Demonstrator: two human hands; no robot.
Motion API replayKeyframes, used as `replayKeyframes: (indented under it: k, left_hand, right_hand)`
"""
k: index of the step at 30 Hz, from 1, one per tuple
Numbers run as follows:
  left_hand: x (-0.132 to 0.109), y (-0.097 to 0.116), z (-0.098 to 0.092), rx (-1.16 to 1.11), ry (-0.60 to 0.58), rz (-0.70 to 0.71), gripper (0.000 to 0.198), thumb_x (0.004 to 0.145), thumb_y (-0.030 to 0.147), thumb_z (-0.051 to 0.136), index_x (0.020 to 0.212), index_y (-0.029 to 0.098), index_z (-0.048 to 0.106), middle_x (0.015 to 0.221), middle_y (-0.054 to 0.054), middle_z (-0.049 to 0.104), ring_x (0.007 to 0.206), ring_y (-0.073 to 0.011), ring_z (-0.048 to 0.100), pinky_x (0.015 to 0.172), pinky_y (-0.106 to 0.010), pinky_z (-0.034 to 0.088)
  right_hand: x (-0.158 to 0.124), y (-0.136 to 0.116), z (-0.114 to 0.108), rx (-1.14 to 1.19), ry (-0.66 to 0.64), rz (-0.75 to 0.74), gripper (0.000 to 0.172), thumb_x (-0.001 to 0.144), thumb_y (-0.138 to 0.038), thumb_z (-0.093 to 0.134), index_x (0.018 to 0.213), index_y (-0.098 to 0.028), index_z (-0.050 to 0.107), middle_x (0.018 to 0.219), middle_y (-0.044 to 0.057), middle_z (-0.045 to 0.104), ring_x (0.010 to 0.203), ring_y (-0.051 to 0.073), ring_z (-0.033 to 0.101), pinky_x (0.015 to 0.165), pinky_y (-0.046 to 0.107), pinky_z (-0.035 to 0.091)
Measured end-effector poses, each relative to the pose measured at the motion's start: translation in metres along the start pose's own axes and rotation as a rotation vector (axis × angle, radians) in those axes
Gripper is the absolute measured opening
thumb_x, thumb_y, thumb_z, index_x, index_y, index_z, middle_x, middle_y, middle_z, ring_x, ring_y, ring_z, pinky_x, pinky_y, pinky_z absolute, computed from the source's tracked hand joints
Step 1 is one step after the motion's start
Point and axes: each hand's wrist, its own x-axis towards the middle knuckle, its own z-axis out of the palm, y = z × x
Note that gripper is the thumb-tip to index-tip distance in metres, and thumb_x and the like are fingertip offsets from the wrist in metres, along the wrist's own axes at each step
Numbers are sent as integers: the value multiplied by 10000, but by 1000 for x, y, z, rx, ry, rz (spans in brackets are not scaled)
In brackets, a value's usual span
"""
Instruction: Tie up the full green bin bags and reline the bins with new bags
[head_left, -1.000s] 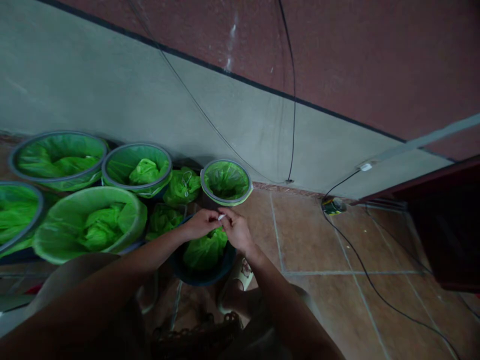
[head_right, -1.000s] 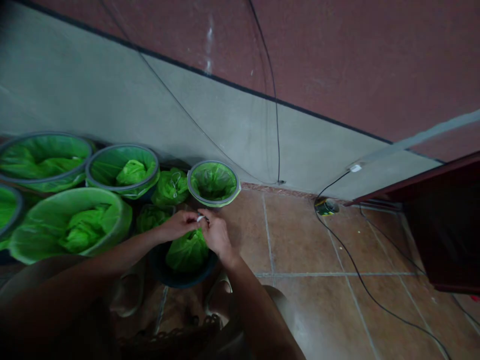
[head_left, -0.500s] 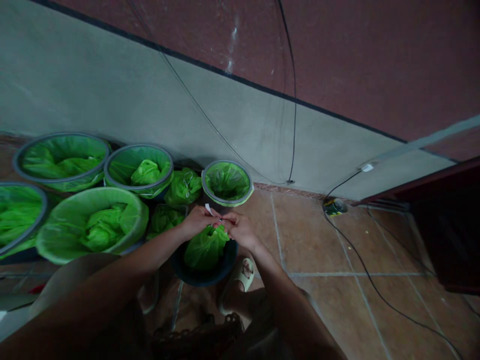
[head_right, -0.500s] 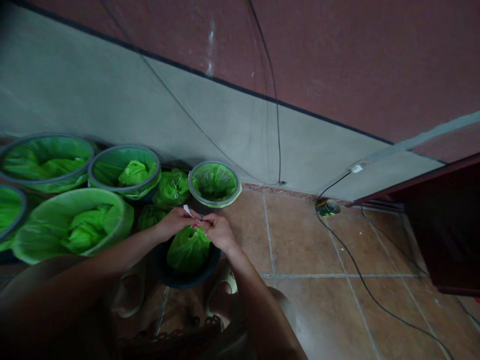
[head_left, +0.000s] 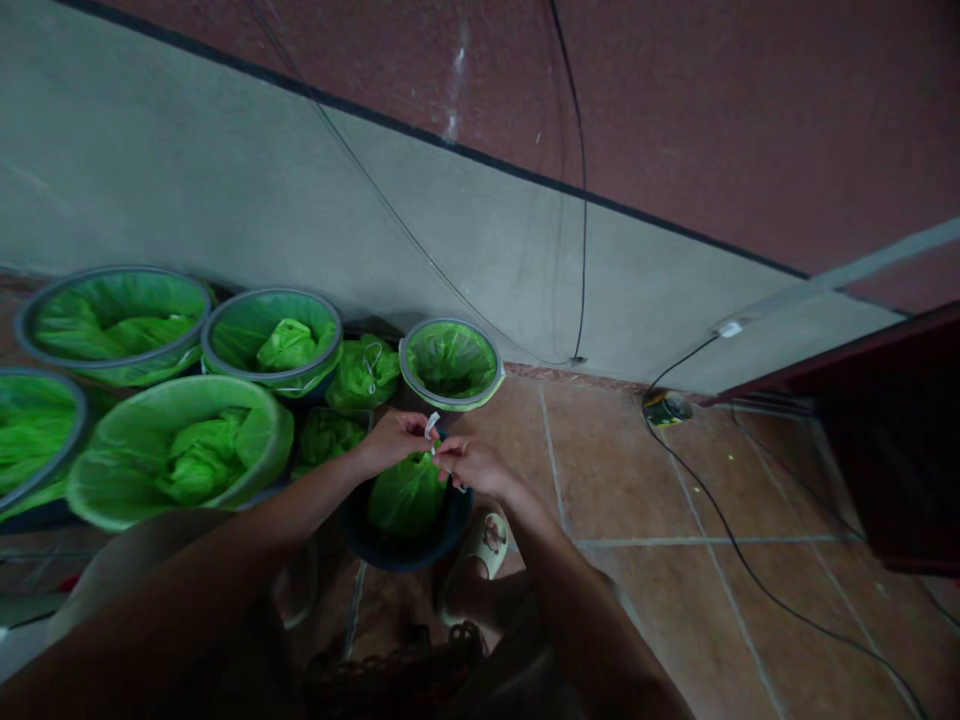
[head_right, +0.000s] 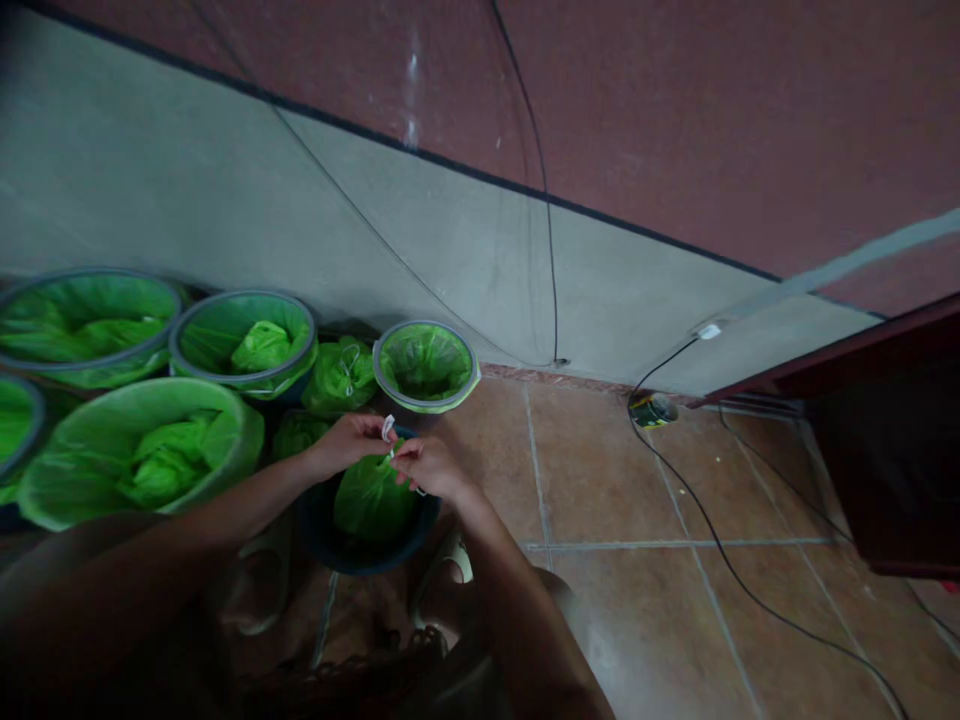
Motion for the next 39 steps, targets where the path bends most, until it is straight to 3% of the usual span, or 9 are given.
replayKeyframes:
  k: [9, 12, 15, 20, 25, 30, 34, 37, 39]
  left_hand:
    - [4, -5, -3, 302, 85, 193, 205, 734, 246, 609, 878, 165, 731, 840, -37, 722, 773, -163, 632, 721, -264, 477]
    - [2, -8, -1, 358, 164, 247, 263, 727, 186, 572, 928, 182, 742, 878, -38, 710, 787, -156, 623, 712, -251, 473]
    - [1, -13, 5, 275, 177, 207, 306, 747, 216, 560, 999, 181, 731, 879, -42, 696, 692, -134, 601, 623, -234, 468]
    - [-2, -19, 15, 87, 132, 72, 388, 755, 323, 616, 1100, 155, 674, 794, -24, 692, 609, -132, 602, 556, -236, 477]
    - [-3, -17, 15, 127, 187, 57, 258, 712, 336, 673, 897, 157, 694, 737, -22, 697, 606, -147, 621, 582, -258, 505]
    - [0, -17, 9, 108, 154, 6, 231, 691, 360, 688, 803, 161, 721, 683, -20, 709, 599, -153, 611, 593, -258, 482]
    - [4, -20, -5, 315, 192, 23, 171, 695, 355, 664, 693, 197, 730, 585, 2, 676, 567, -147, 568, 546, -238, 401]
    - [4, -24, -15, 489, 205, 16, 153, 697, 312, 631, 588, 222, 688, 506, 6, 619, 539, -149, 537, 535, -243, 358]
    - [2, -26, -18, 548, 160, -23, 170, 688, 284, 615, 534, 219, 646, 487, 3, 596, 518, -147, 520, 535, -247, 343]
  right_hand:
    - [4, 5, 2, -20, 89, -19, 133, 861, -212, 564, 819, -161, 679, 649, -27, 634, 494, 61, 550, 506, 156, 458]
    - [6, 6, 1, -36, 202, -1, 152, 874, -217, 543, 886, -174, 689, 722, -16, 663, 495, 60, 551, 504, 158, 458]
    - [8, 3, 1, -16, 290, 13, 184, 884, -217, 527, 969, -189, 688, 804, -7, 685, 471, 48, 529, 466, 150, 422]
    - [5, -6, 4, 91, 221, -8, 164, 876, -270, 554, 870, -177, 688, 708, -32, 641, 476, 45, 497, 442, 136, 372]
    - [3, -8, 4, 154, 250, 12, 165, 831, -260, 596, 734, -140, 656, 630, -25, 603, 478, 48, 456, 452, 152, 334]
    - [4, -7, 1, -249, 318, -34, 183, 860, -236, 528, 783, -165, 679, 627, -21, 615, 560, 92, 527, 536, 184, 374]
    - [2, -4, -3, -708, 417, 1, 225, 871, -221, 505, 823, -171, 719, 807, 76, 719, 753, 172, 636, 679, 249, 431]
    - [1, 2, -7, -814, 385, 115, 257, 885, -219, 489, 826, -155, 731, 860, 121, 730, 825, 198, 661, 734, 266, 451]
    - [-1, 5, -9, -777, 325, 103, 239, 878, -204, 502, 936, -158, 730, 927, 110, 731, 880, 195, 661, 788, 268, 462]
